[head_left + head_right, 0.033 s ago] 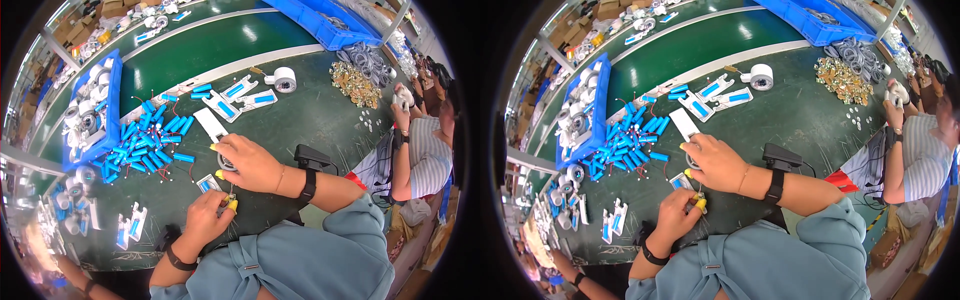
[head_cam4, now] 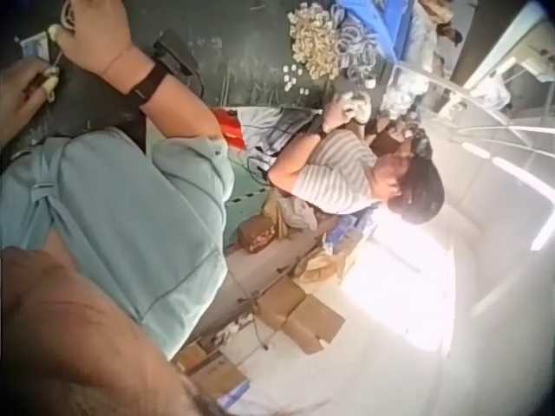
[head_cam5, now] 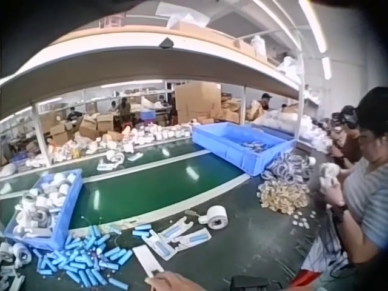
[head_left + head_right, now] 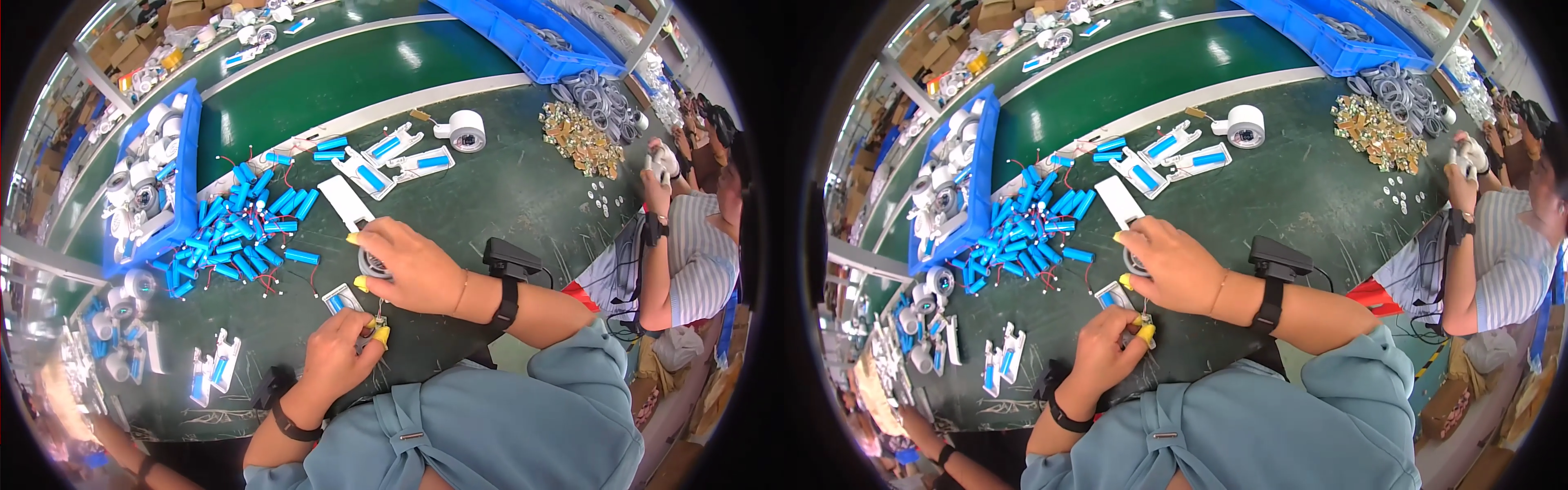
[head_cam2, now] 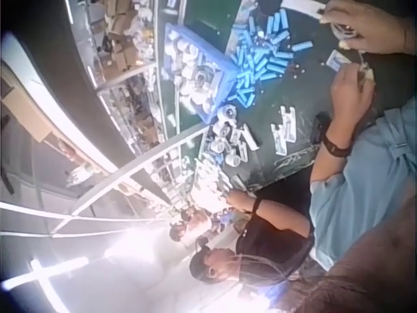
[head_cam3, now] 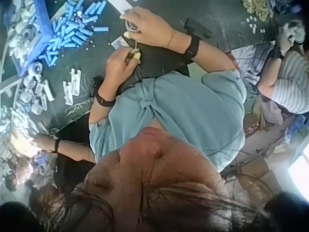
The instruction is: The person assembles a device by connecting a circuit board to a white housing, fitting the board inside, and inserting a battery into a separate white base. They then snap the housing and base together and place the completed unit on the table.
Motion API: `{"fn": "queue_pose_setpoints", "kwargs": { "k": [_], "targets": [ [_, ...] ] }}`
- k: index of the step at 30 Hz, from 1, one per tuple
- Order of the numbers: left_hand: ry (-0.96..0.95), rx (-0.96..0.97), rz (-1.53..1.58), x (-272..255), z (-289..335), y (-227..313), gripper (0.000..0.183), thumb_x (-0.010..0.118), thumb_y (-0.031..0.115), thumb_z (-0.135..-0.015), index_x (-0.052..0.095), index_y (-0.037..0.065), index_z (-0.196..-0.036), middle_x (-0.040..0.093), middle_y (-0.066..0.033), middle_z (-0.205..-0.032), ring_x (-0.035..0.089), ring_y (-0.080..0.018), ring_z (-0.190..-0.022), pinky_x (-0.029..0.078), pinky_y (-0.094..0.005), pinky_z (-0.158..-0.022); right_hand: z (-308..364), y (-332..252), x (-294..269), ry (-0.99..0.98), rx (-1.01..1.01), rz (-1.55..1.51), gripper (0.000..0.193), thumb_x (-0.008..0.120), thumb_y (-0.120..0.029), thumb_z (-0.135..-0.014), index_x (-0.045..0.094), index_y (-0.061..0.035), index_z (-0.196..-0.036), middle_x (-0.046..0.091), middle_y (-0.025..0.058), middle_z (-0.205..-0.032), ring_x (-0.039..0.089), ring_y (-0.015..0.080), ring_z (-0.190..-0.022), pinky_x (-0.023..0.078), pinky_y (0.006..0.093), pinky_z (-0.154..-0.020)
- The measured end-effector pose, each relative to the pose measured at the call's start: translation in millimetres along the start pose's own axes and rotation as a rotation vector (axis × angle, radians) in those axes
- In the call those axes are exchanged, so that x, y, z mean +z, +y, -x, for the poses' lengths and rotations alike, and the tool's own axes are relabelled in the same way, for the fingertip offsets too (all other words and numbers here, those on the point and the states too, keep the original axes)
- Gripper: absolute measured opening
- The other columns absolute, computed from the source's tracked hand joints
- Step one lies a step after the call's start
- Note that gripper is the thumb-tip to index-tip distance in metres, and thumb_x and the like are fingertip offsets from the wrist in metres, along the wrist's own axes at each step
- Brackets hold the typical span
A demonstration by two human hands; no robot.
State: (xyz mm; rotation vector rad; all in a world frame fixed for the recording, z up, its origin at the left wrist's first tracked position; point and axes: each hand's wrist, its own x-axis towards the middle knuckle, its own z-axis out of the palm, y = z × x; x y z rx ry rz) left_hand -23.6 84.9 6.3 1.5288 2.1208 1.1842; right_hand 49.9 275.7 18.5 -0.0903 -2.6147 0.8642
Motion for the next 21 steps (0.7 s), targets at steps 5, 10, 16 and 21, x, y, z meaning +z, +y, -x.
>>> {"fn": "queue_pose_setpoints", "kwargs": {
  "k": [5, 10, 16, 21],
  "targets": [
    [-0.004, 0.017, 0.002, -3, -3, 2, 0.023, 0.074, 0.009, -0.073, 0.064, 0.004, -0.093, 0.061, -0.0073, -0.078, 0.058, -0.0219, -0.058, 0.046, -0.033, -0.052, 14, 1, -7, 0.14, 0.173, -0.278, 0.05, 0.073, -0.008, -0.08, 0.052, -0.0051, -0.125, 0.051, 0.0131, -0.117, 0.056, 0.0262, -0.101, 0.047, 0.0338, -0.088],
    [-0.065, 0.13, -0.232, -5, 3, 9, 0.028, 0.077, 0.012, -0.072, 0.066, 0.006, -0.097, 0.061, -0.0079, -0.092, 0.062, -0.0245, -0.072, 0.052, -0.0334, -0.062, 48, 5, 12, 0.208, 0.421, -0.768, 0.052, 0.066, -0.001, -0.083, 0.045, -0.0039, -0.131, 0.049, 0.0063, -0.117, 0.051, 0.015, -0.111, 0.045, 0.0314, -0.095],
    [-0.057, 0.074, 0.106, -6, 10, 6, 0.021, 0.075, 0.011, -0.077, 0.066, 0.004, -0.096, 0.06, -0.0083, -0.093, 0.062, -0.0229, -0.079, 0.05, -0.0339, -0.065, 76, -7, 9, 0.224, 0.483, -0.774, 0.05, 0.056, 0.0, -0.091, 0.038, -0.0033, -0.138, 0.051, 0.0086, -0.125, 0.052, 0.0163, -0.115, 0.043, 0.032, -0.099],
    [-0.087, -0.201, 0.466, -57, 19, 22, 0.016, 0.069, 0.006, -0.084, 0.065, 0.001, -0.098, 0.061, -0.0067, -0.096, 0.059, -0.0175, -0.083, 0.046, -0.0312, -0.068, 85, -14, 3, 0.162, 0.435, -0.808, 0.047, 0.053, -0.003, -0.094, 0.039, -0.0003, -0.138, 0.05, 0.0121, -0.131, 0.05, 0.0211, -0.123, 0.037, 0.0336, -0.106]
  ]
}}
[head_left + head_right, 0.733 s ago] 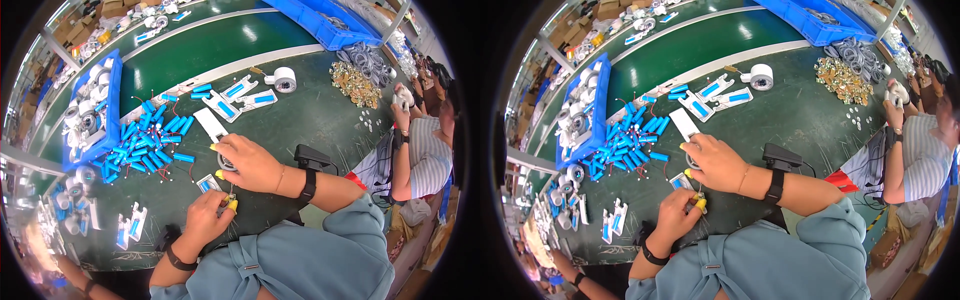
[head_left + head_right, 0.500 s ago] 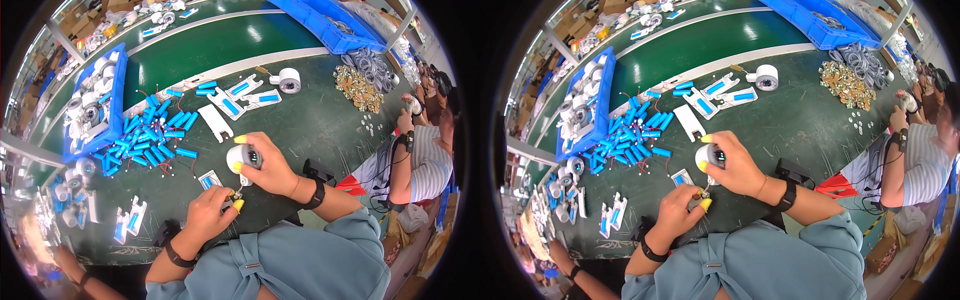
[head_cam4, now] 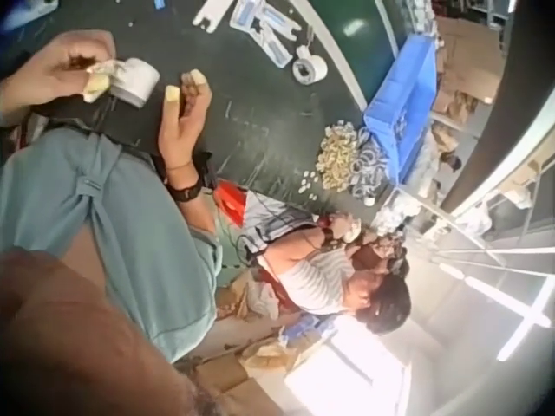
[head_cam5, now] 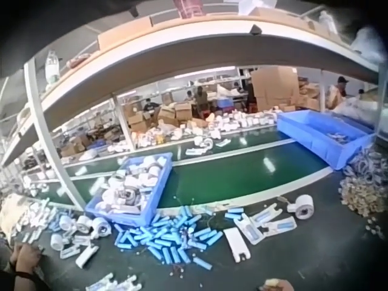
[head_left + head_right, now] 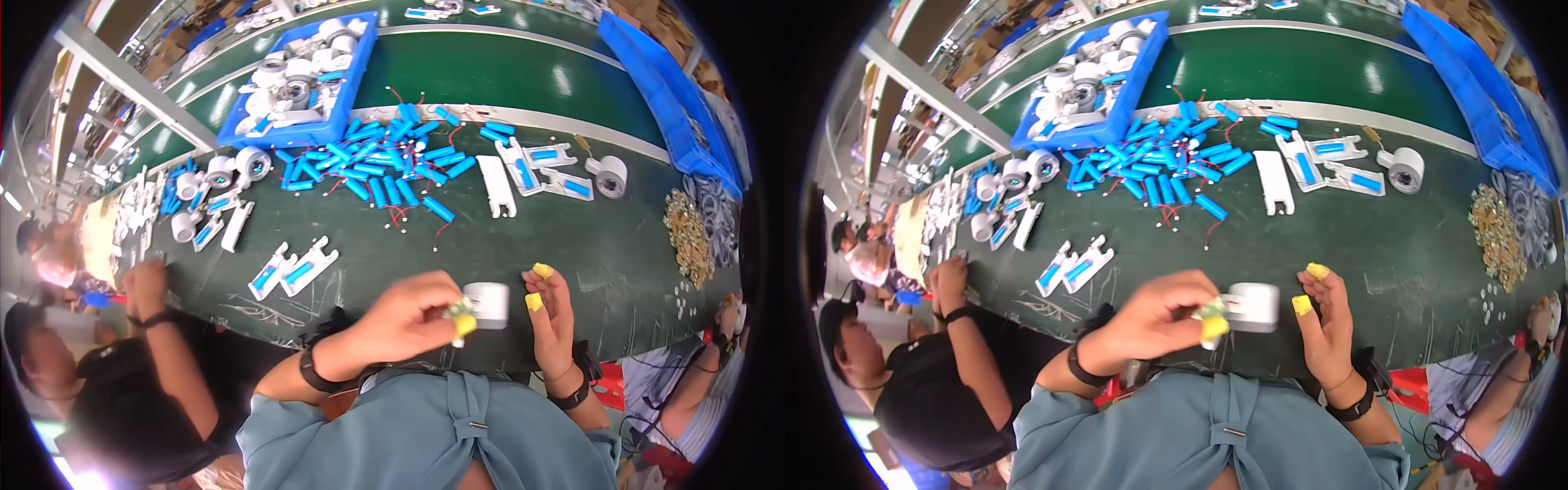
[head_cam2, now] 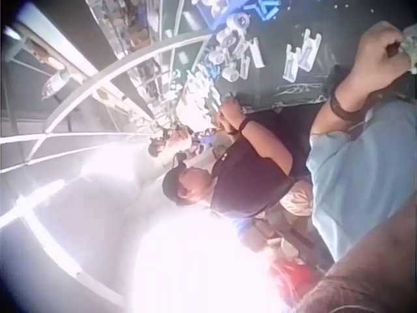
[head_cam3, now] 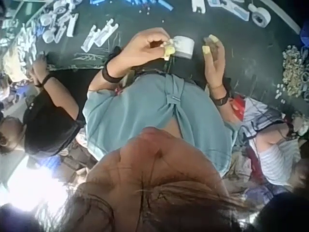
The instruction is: The person assembles a device by connecting a circuit board to a white housing, fitting the board inside, and inserting a battery into a separate white base. They then snap the housing and base together and place the completed unit on the table.
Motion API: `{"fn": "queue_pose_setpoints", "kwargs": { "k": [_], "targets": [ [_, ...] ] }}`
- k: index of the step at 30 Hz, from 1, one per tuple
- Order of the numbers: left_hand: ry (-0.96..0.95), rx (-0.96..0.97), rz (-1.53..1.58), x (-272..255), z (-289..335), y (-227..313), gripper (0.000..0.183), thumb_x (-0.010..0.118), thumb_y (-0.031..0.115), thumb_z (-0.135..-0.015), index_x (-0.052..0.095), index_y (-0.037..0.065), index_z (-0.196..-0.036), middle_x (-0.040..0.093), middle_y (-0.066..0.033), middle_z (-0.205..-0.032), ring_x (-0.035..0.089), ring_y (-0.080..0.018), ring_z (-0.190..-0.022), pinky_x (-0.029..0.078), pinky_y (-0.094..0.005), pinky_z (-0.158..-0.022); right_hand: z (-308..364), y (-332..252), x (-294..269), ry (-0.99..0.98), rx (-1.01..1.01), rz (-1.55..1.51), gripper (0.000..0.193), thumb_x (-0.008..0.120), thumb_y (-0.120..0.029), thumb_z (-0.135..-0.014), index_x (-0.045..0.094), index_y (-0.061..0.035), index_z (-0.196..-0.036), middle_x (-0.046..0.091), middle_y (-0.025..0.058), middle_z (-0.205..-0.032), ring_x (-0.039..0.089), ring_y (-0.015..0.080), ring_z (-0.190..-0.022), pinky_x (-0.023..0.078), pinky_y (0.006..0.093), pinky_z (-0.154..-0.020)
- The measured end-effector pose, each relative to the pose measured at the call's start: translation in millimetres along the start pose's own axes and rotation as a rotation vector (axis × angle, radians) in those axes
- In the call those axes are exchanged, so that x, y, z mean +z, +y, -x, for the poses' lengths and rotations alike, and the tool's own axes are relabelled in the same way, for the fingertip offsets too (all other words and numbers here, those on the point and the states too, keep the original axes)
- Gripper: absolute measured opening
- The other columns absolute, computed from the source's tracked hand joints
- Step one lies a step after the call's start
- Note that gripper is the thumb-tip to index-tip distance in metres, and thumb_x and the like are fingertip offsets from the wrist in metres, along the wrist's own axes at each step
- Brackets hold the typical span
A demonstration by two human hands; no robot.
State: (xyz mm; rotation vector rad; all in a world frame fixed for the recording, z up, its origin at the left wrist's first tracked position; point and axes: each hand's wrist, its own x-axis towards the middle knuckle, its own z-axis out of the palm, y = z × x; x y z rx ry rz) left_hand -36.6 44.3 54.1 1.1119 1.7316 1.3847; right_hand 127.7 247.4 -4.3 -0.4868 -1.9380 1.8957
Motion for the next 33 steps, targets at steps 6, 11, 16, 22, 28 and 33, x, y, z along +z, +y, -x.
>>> {"fn": "queue_pose_setpoints", "kwargs": {
  "k": [6, 11, 16, 22, 28, 33],
  "targets": [
    [0.535, -0.133, -0.213, -104, 66, 34, 0.016, 0.058, 0.004, -0.085, 0.065, -0.001, -0.099, 0.061, -0.0025, -0.084, 0.053, -0.0078, -0.071, 0.04, -0.023, -0.061, -1, 4, -2, -0.048, -0.086, 0.236, 0.042, 0.054, 0.001, -0.091, 0.045, -0.0001, -0.132, 0.052, 0.0103, -0.123, 0.053, 0.0198, -0.117, 0.038, 0.0321, -0.104],
    [1.003, -0.482, -0.81, -204, 127, 17, 0.019, 0.061, 0.013, -0.088, 0.068, 0.0, -0.099, 0.06, 0.0007, -0.073, 0.052, -0.0066, -0.066, 0.036, -0.0222, -0.057, -1, 2, 1, -0.024, -0.116, 0.314, 0.041, 0.055, 0.004, -0.088, 0.047, -0.0003, -0.129, 0.051, 0.0098, -0.119, 0.055, 0.0202, -0.112, 0.04, 0.0317, -0.101],
    [1.128, -0.681, -1.404, -289, 196, -31, 0.032, 0.062, 0.025, -0.086, 0.068, -0.003, -0.1, 0.067, -0.0189, -0.084, 0.065, -0.0297, -0.076, 0.049, -0.0369, -0.071, -3, 0, 2, -0.051, -0.141, 0.334, 0.041, 0.055, 0.005, -0.087, 0.048, -0.0002, -0.127, 0.052, 0.0102, -0.117, 0.055, 0.0207, -0.111, 0.04, 0.0315, -0.1],
    [1.148, -0.842, -1.568, -278, 205, -95, 0.047, 0.061, 0.042, -0.084, 0.067, 0.002, -0.11, 0.063, -0.0269, -0.116, 0.063, -0.0432, -0.1, 0.052, -0.0505, -0.085, -6, -6, 6, -0.059, -0.166, 0.395, 0.039, 0.056, 0.006, -0.086, 0.049, -0.0002, -0.124, 0.053, 0.011, -0.114, 0.056, 0.0209, -0.108, 0.042, 0.0312, -0.098],
    [0.718, -0.237, -0.798, -173, 102, -49, 0.026, 0.063, 0.003, -0.085, 0.065, 0.0, -0.111, 0.064, -0.0112, -0.096, 0.06, -0.0151, -0.078, 0.047, -0.0282, -0.067, -8, -14, -2, -0.1, -0.141, 0.427, 0.039, 0.057, 0.006, -0.085, 0.051, 0.0002, -0.123, 0.054, 0.0114, -0.114, 0.056, 0.0208, -0.107, 0.043, 0.0309, -0.096],
    [0.385, -0.27, -0.8, -132, 58, -37, 0.028, 0.062, 0.004, -0.083, 0.063, -0.001, -0.111, 0.06, -0.0119, -0.09, 0.058, -0.0198, -0.075, 0.045, -0.0295, -0.066, -19, -33, -17, -0.152, -0.069, 0.376, 0.038, 0.058, 0.006, -0.086, 0.053, -0.0004, -0.122, 0.056, 0.0108, -0.111, 0.059, 0.0193, -0.1, 0.047, 0.0301, -0.091]
  ]
}}
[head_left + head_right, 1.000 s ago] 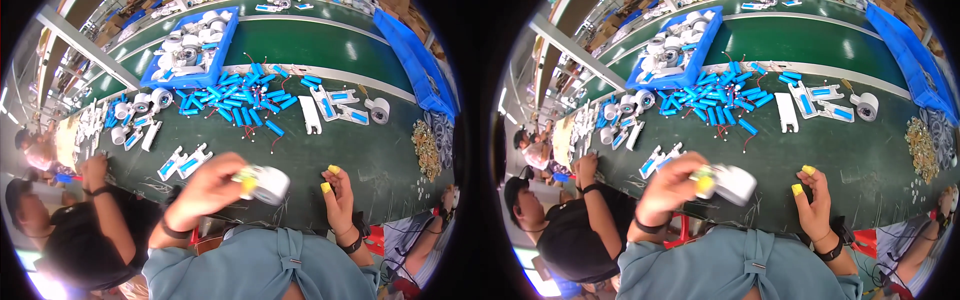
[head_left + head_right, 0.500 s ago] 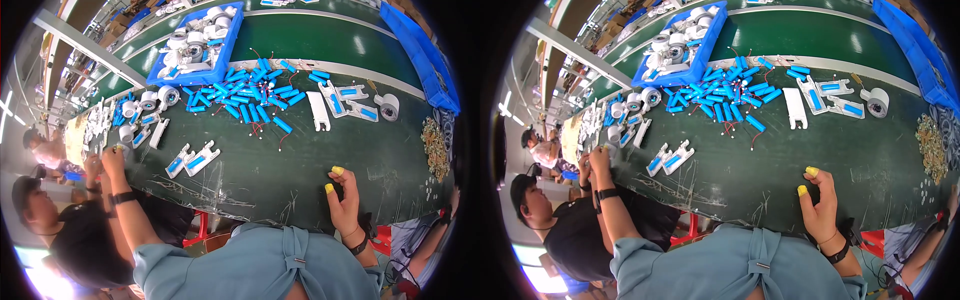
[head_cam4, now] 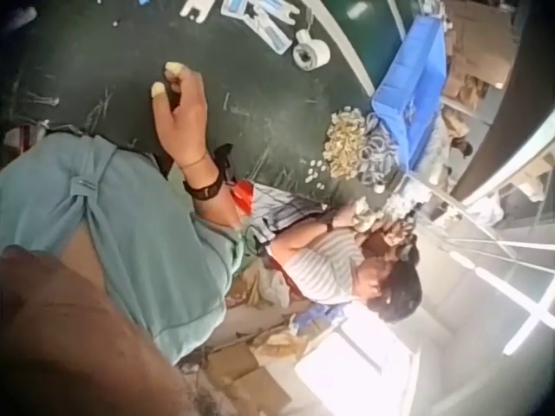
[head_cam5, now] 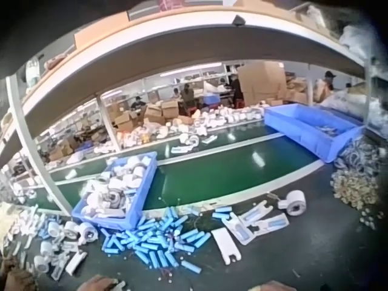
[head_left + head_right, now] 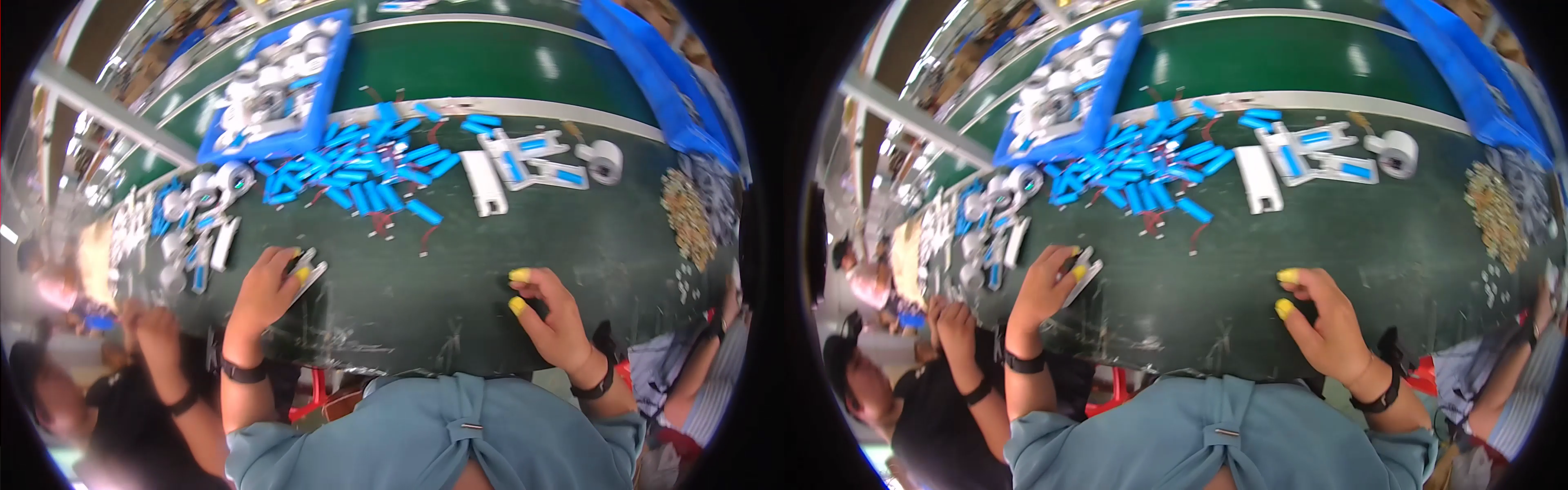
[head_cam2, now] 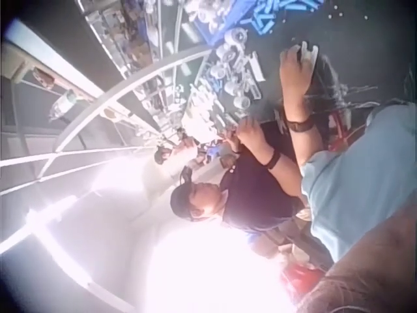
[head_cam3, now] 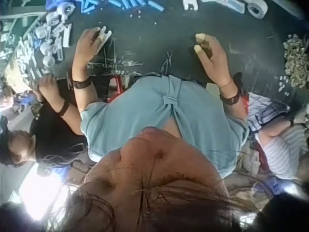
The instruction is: The person assembles a device by connecting a circuit board to a white housing, fitting the board inside, and inserting a battery into a separate white base. They then snap the housing and base together and place the completed unit on the table.
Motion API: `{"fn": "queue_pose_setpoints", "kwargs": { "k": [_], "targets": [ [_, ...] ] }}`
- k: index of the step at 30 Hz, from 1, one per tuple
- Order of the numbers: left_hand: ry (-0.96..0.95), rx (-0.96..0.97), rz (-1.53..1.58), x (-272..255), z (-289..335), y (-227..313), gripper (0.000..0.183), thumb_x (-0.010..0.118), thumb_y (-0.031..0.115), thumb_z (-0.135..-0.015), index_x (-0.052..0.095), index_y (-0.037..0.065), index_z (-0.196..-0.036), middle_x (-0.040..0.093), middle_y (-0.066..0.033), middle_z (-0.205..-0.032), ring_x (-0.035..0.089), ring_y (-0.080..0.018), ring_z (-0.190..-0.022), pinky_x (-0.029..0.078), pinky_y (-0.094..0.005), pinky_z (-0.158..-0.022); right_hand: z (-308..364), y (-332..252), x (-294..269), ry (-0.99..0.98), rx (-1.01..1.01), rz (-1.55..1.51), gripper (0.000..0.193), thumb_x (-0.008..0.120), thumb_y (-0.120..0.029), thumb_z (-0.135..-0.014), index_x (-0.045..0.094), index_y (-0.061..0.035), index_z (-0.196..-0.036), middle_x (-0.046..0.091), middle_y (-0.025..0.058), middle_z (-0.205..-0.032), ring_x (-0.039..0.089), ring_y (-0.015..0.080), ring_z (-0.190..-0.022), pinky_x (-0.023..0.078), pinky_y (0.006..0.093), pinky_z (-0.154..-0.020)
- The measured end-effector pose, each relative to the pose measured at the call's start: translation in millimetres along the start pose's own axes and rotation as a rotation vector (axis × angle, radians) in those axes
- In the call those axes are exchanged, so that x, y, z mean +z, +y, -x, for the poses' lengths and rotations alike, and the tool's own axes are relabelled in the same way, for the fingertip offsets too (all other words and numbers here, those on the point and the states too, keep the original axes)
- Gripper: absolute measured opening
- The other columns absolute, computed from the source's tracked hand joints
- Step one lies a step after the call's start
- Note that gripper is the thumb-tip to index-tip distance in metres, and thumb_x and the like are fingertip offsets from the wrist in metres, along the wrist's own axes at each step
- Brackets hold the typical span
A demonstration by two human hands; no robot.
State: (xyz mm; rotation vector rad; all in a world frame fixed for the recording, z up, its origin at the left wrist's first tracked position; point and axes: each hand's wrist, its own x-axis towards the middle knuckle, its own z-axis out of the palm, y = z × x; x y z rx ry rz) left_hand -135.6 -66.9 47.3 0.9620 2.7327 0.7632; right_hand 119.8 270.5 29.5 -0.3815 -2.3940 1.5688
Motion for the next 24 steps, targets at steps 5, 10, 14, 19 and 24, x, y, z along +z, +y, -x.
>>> {"fn": "queue_pose_setpoints", "kwargs": {
  "k": [5, 10, 14, 19, 24],
  "targets": [
    [-0.02, -0.109, 0.125, 16, 3, -29, 0.022, 0.062, 0.002, -0.079, 0.065, 0.0, -0.101, 0.059, -0.0107, -0.08, 0.056, -0.0178, -0.069, 0.046, -0.0309, -0.063, -60, 14, -38, 0.067, -0.086, 0.107, 0.033, 0.06, 0.001, -0.088, 0.054, -0.0019, -0.12, 0.061, 0.008, -0.092, 0.061, 0.015, -0.078, 0.051, 0.0283, -0.069],
    [-0.027, -0.147, 0.205, 29, 12, 8, 0.018, 0.061, -0.003, -0.081, 0.064, -0.003, -0.1, 0.061, -0.0043, -0.081, 0.055, -0.0092, -0.07, 0.045, -0.0233, -0.063, -139, 50, -94, 0.387, 0.046, 0.484, 0.037, 0.062, -0.017, -0.091, 0.052, 0.0007, -0.122, 0.067, 0.0096, -0.08, 0.063, 0.0166, -0.062, 0.05, 0.0307, -0.058],
    [0.003, -0.035, 0.242, 44, 22, 53, 0.018, 0.061, -0.009, -0.081, 0.065, -0.003, -0.098, 0.062, -0.0047, -0.082, 0.056, -0.0089, -0.071, 0.046, -0.023, -0.064, -198, 62, -109, 0.345, 0.305, 0.211, 0.039, 0.057, -0.028, -0.094, 0.055, 0.004, -0.117, 0.067, 0.0144, -0.081, 0.068, 0.0219, -0.068, 0.053, 0.0331, -0.056],
    [-0.048, 0.034, 0.325, 65, 22, 77, 0.017, 0.064, -0.008, -0.082, 0.068, -0.003, -0.097, 0.067, -0.0074, -0.087, 0.061, -0.0107, -0.076, 0.048, -0.023, -0.068, -203, 69, -109, 0.29, 0.443, -0.054, 0.036, 0.058, -0.029, -0.094, 0.063, 0.0044, -0.104, 0.068, 0.012, -0.087, 0.068, 0.0185, -0.073, 0.055, 0.0292, -0.057],
    [-0.12, -0.129, 0.55, 73, 19, 86, 0.016, 0.064, -0.007, -0.085, 0.066, -0.003, -0.1, 0.069, -0.0045, -0.088, 0.063, -0.0075, -0.078, 0.05, -0.0217, -0.069, -118, 37, -132, 0.346, 0.279, -0.172, 0.035, 0.055, -0.023, -0.096, 0.058, -0.0017, -0.123, 0.067, 0.01, -0.107, 0.067, 0.0147, -0.091, 0.054, 0.0247, -0.073]
  ]
}}
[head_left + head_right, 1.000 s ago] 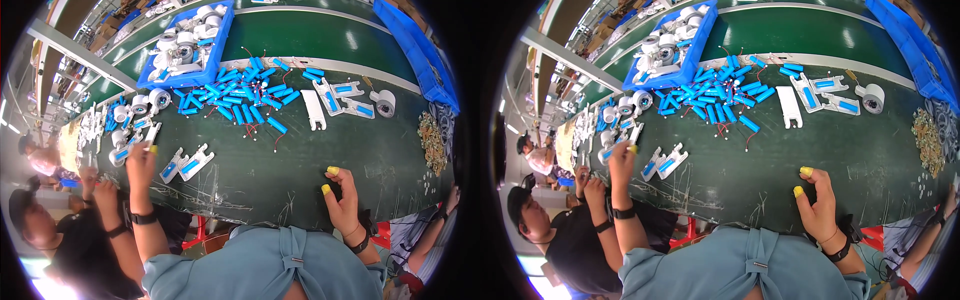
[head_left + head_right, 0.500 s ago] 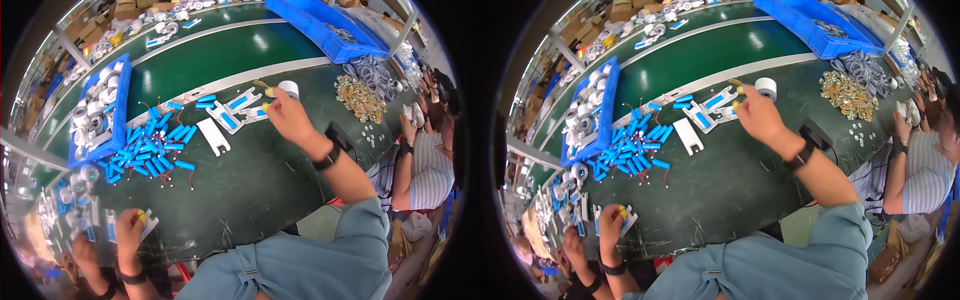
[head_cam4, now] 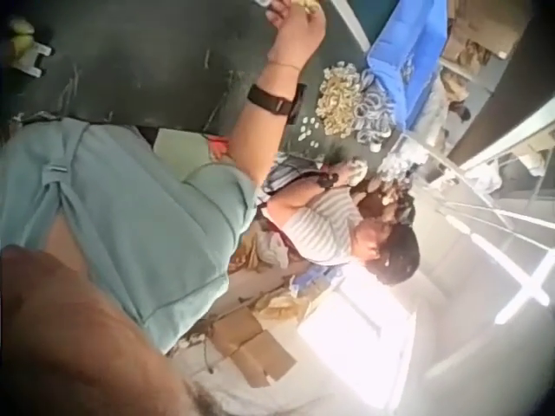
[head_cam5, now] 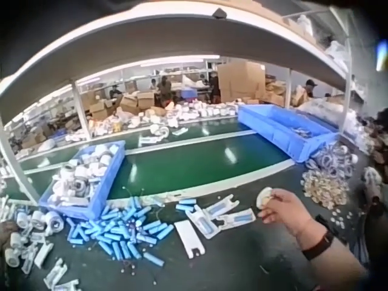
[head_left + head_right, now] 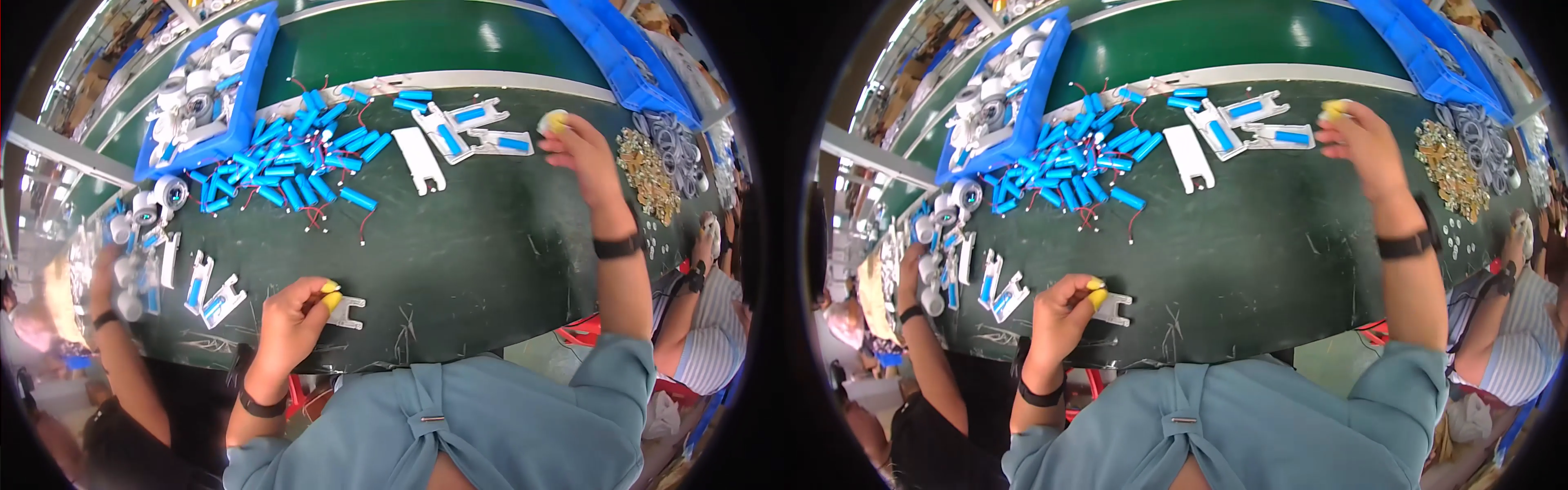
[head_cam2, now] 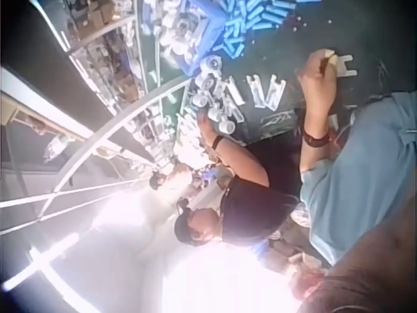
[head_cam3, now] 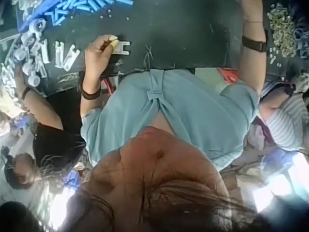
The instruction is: The person assembles a device by connecting a circuit board to a white housing, fitting the board inside, and inserting a battery into a separate white base. They then snap the housing and base together and place the completed unit on the table.
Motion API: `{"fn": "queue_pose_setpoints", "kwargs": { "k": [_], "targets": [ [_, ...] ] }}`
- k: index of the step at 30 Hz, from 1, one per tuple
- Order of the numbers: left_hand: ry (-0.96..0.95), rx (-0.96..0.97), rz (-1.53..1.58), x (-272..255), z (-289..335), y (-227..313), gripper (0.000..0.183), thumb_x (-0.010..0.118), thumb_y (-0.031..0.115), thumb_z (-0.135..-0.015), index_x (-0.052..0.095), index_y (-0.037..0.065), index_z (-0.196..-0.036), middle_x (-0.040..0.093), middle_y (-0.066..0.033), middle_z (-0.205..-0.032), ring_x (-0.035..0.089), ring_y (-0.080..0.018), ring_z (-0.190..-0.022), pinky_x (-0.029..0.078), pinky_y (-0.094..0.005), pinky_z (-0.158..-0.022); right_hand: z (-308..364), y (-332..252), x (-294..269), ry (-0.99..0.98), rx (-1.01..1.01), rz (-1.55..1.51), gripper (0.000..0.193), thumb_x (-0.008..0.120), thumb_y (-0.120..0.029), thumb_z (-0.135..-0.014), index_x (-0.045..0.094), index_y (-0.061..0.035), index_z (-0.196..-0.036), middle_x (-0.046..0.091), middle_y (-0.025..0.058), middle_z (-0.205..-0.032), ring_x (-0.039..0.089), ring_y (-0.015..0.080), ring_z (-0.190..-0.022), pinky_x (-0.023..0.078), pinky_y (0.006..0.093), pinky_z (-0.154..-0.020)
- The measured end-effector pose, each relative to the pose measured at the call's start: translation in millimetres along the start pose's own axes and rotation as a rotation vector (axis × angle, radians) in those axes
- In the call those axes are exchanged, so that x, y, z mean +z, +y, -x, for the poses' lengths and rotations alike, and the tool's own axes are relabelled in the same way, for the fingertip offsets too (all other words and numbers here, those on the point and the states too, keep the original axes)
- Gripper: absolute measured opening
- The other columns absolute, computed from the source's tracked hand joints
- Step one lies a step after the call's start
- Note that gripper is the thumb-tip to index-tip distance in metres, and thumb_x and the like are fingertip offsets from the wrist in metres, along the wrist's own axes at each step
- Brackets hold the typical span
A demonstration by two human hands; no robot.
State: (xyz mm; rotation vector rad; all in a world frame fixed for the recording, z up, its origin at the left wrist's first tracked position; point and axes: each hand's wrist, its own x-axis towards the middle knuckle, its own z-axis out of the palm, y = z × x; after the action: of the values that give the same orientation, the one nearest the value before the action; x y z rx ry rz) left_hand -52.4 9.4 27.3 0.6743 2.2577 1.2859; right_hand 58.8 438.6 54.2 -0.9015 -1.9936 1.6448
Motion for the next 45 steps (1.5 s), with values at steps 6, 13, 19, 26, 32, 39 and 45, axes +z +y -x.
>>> {"fn": "queue_pose_setpoints", "kwargs": {
  "k": [6, 13, 19, 26, 32, 39, 45],
  "targets": [
    [-0.056, 0.136, -0.04, 3, -1, -6, 0.016, 0.06, -0.008, -0.087, 0.063, -0.002, -0.102, 0.065, -0.0027, -0.088, 0.06, -0.0072, -0.078, 0.048, -0.0221, -0.069, 80, 26, -40, -0.033, 0.278, -0.259, 0.033, 0.055, -0.012, -0.095, 0.054, 0.0051, -0.123, 0.068, 0.0125, -0.106, 0.069, 0.0148, -0.087, 0.058, 0.0225, -0.068],
    [-0.227, 0.204, -0.086, 15, 3, 13, 0.021, 0.058, -0.007, -0.086, 0.06, -0.001, -0.107, 0.062, -0.0061, -0.091, 0.058, -0.01, -0.075, 0.047, -0.0229, -0.067, 159, 27, 50, -0.382, 0.47, -0.367, 0.019, 0.052, -0.014, -0.099, 0.057, -0.0004, -0.111, 0.068, 0.0106, -0.091, 0.069, 0.0184, -0.073, 0.058, 0.0274, -0.06],
    [-0.302, 0.303, -0.052, 44, -3, 30, 0.024, 0.057, -0.006, -0.083, 0.06, -0.001, -0.106, 0.059, -0.0077, -0.089, 0.055, -0.0135, -0.067, 0.045, -0.0254, -0.061, 181, 36, 114, -0.641, 0.373, -0.398, 0.016, 0.047, -0.009, -0.102, 0.055, 0.0005, -0.111, 0.065, 0.0079, -0.094, 0.067, 0.0146, -0.079, 0.056, 0.0262, -0.067],
    [-0.303, 0.305, -0.145, 56, -7, 35, 0.02, 0.06, 0.004, -0.083, 0.061, 0.005, -0.102, 0.062, -0.0098, -0.087, 0.063, -0.0279, -0.07, 0.049, -0.0362, -0.06, 185, 40, 122, -0.658, 0.233, -0.243, 0.014, 0.044, -0.003, -0.097, 0.055, 0.0016, -0.104, 0.066, 0.0064, -0.085, 0.065, 0.0102, -0.07, 0.055, 0.0261, -0.062],
    [-0.33, 0.329, -0.092, 55, -12, 32, 0.018, 0.061, -0.001, -0.081, 0.061, 0.001, -0.099, 0.056, -0.0076, -0.078, 0.053, -0.0172, -0.059, 0.041, -0.0292, -0.054, 187, 39, 123, -0.651, 0.126, -0.152, 0.011, 0.046, -0.001, -0.095, 0.054, 0.0007, -0.103, 0.066, 0.0066, -0.084, 0.065, 0.0116, -0.067, 0.055, 0.0266, -0.06],
    [-0.442, 0.269, -0.158, 52, -24, 37, 0.014, 0.062, 0.002, -0.077, 0.062, 0.001, -0.091, 0.058, -0.0101, -0.075, 0.057, -0.0222, -0.061, 0.044, -0.0312, -0.055, 189, 39, 126, -0.607, -0.049, 0.058, 0.01, 0.051, 0.0, -0.091, 0.054, -0.001, -0.101, 0.063, 0.012, -0.081, 0.066, 0.0234, -0.067, 0.053, 0.0342, -0.059],
    [-0.343, 0.31, -0.199, 59, -16, 38, 0.015, 0.062, 0.0, -0.076, 0.061, 0.0, -0.091, 0.06, -0.0104, -0.076, 0.059, -0.022, -0.061, 0.045, -0.0309, -0.055, 193, 48, 132, -0.411, -0.359, 0.187, 0.013, 0.055, -0.003, -0.09, 0.054, -0.0014, -0.102, 0.062, 0.016, -0.087, 0.062, 0.0371, -0.075, 0.051, 0.0418, -0.064]
  ]
}}
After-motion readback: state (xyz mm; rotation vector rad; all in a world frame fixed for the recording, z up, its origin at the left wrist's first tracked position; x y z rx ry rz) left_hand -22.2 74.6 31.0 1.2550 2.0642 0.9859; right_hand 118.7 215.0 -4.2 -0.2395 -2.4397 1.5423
